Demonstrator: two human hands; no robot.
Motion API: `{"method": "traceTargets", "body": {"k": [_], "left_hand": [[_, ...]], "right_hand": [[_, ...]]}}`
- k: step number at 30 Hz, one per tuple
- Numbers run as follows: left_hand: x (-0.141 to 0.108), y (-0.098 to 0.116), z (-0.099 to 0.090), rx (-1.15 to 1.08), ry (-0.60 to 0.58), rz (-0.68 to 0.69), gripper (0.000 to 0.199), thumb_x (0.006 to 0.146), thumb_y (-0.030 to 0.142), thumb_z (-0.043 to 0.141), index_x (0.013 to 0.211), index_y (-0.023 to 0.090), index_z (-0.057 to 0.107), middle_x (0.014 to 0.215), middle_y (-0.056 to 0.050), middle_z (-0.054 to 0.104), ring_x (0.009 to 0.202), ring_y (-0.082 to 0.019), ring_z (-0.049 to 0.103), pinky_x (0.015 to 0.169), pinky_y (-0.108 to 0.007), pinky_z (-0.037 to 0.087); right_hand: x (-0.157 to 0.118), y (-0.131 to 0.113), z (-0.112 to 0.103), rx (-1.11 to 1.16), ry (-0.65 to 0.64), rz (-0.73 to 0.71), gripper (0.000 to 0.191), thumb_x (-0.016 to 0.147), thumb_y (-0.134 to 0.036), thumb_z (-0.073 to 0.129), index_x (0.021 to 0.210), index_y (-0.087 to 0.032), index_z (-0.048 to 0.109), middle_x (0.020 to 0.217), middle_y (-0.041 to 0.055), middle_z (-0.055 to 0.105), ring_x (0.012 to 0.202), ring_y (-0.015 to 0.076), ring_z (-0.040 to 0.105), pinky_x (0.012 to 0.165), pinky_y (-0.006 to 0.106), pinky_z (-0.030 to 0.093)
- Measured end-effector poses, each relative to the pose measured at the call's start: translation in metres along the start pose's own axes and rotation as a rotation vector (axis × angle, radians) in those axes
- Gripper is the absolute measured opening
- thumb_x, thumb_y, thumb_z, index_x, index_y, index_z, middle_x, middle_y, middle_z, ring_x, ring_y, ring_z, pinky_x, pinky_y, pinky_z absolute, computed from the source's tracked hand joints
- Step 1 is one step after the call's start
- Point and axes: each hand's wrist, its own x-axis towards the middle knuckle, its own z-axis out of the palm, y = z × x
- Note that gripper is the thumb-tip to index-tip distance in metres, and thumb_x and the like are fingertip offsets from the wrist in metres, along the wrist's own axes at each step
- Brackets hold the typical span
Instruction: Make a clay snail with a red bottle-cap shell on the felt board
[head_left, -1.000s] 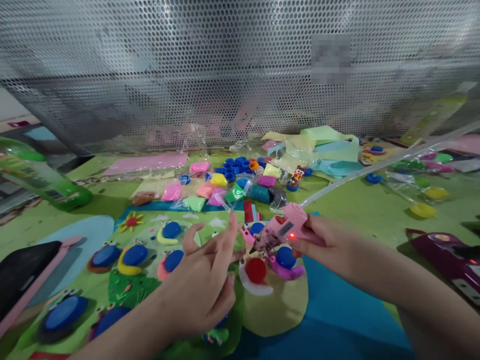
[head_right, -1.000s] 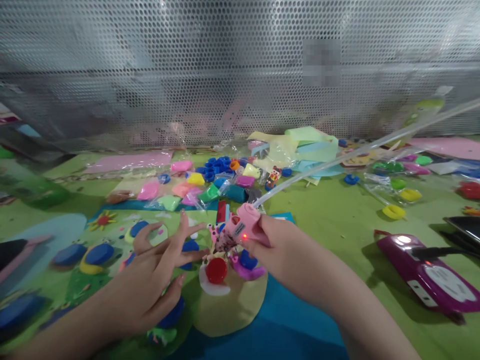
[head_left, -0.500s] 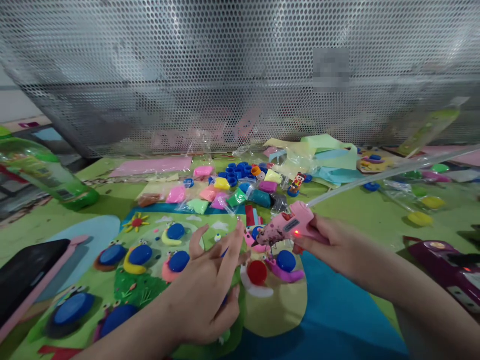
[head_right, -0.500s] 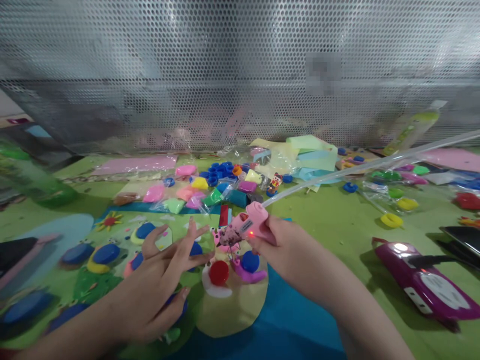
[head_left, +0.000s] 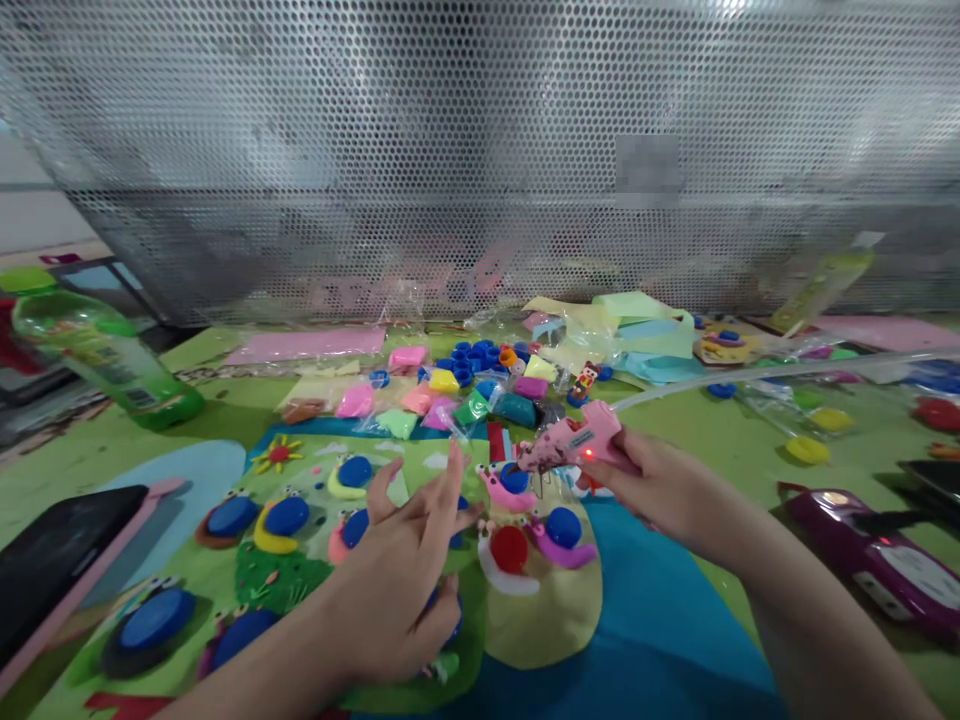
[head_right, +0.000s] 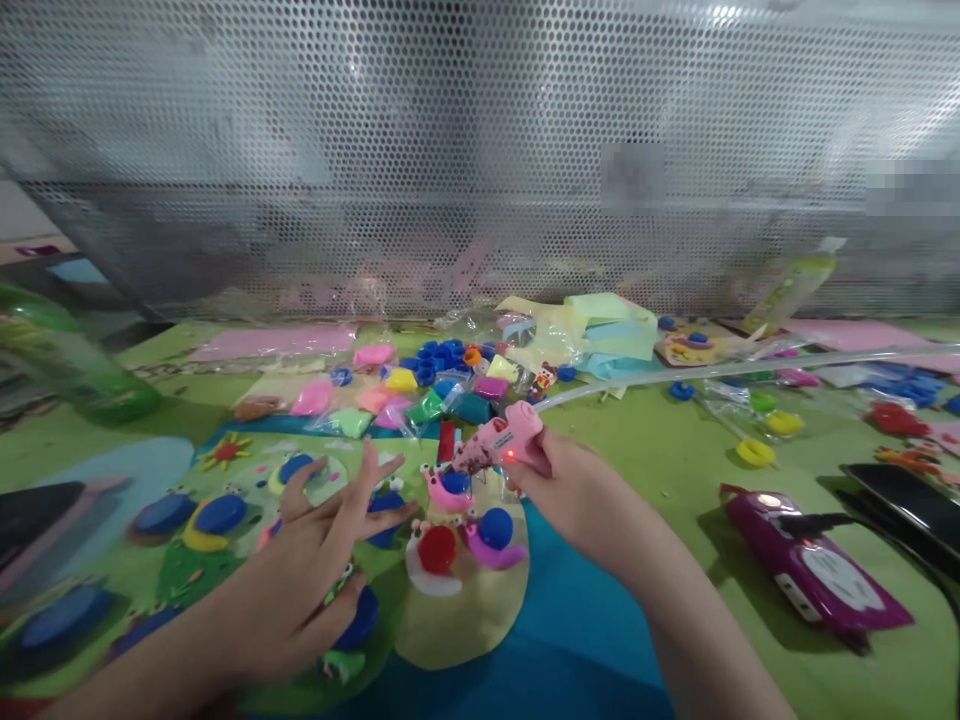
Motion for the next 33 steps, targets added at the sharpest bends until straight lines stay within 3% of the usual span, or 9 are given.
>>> {"method": "traceTargets", "body": {"k": [3, 7, 12, 16, 23, 28, 33], "left_hand": [[0.001, -0.001, 0.002, -0.018, -0.031, 0.039, 0.085, 0.071, 0.01, 0.033, 0.134, 0.01, -0.025, 0.111, -0.012, 0.063, 0.121, -0.03, 0.04, 0.094, -0.07, -0.004], [0.002, 0.0, 0.003, -0.002, -0.082, 0.034, 0.086, 0.07, 0.008, 0.032, 0.133, 0.013, -0.026, 0.111, -0.01, 0.063, 0.126, -0.03, 0.033, 0.092, -0.073, -0.005], [0.003, 0.001, 0.004, 0.011, -0.065, 0.015, 0.082, 0.074, 0.008, 0.031, 0.134, 0.013, -0.024, 0.115, -0.011, 0.061, 0.123, -0.028, 0.037, 0.096, -0.068, -0.009], [0.003, 0.001, 0.006, 0.034, -0.049, 0.015, 0.081, 0.073, 0.008, 0.032, 0.136, 0.011, -0.019, 0.114, -0.011, 0.061, 0.126, -0.028, 0.032, 0.097, -0.065, -0.014], [0.001, -0.005, 0.009, 0.159, -0.116, 0.035, 0.081, 0.075, 0.008, 0.033, 0.135, 0.011, -0.022, 0.126, -0.015, 0.051, 0.129, -0.029, 0.027, 0.098, -0.065, -0.009], [0.001, -0.005, 0.009, 0.172, -0.093, 0.034, 0.08, 0.075, 0.008, 0.032, 0.135, 0.011, -0.021, 0.116, -0.013, 0.058, 0.128, -0.03, 0.028, 0.099, -0.065, -0.006], [0.002, -0.004, 0.008, 0.198, -0.113, 0.022, 0.078, 0.076, 0.009, 0.031, 0.136, 0.01, -0.02, 0.114, -0.014, 0.059, 0.128, -0.029, 0.027, 0.099, -0.066, -0.003]], "right_hand": [[0.0, -0.002, 0.0, -0.03, -0.001, 0.025, 0.034, 0.082, -0.049, 0.038, 0.064, -0.02, 0.032, 0.056, -0.0006, 0.047, 0.048, 0.0108, 0.046, 0.044, 0.023, 0.033], [-0.003, -0.004, -0.002, 0.019, -0.029, -0.007, 0.032, 0.082, -0.047, 0.037, 0.067, -0.02, 0.033, 0.056, -0.0014, 0.046, 0.046, 0.0103, 0.045, 0.043, 0.022, 0.032], [-0.004, -0.007, -0.007, 0.059, -0.048, -0.037, 0.032, 0.082, -0.047, 0.038, 0.065, -0.02, 0.033, 0.058, -0.0002, 0.048, 0.047, 0.0104, 0.047, 0.043, 0.023, 0.034], [-0.002, -0.006, -0.009, 0.077, -0.03, -0.041, 0.031, 0.083, -0.045, 0.038, 0.066, -0.019, 0.033, 0.062, 0.0008, 0.049, 0.046, 0.0091, 0.045, 0.044, 0.023, 0.033], [-0.004, -0.006, -0.005, 0.08, 0.011, -0.013, 0.031, 0.081, -0.044, 0.043, 0.064, -0.019, 0.033, 0.059, -0.0018, 0.045, 0.046, 0.0075, 0.039, 0.042, 0.021, 0.03], [-0.007, -0.012, -0.005, 0.186, -0.094, -0.043, 0.025, 0.081, -0.036, 0.044, 0.066, -0.019, 0.034, 0.072, 0.0029, 0.058, 0.043, 0.0055, 0.041, 0.043, 0.022, 0.031], [-0.005, -0.01, -0.004, 0.163, -0.097, -0.055, 0.026, 0.081, -0.035, 0.044, 0.064, -0.019, 0.031, 0.074, 0.0034, 0.059, 0.045, 0.0055, 0.042, 0.044, 0.022, 0.031]]}}
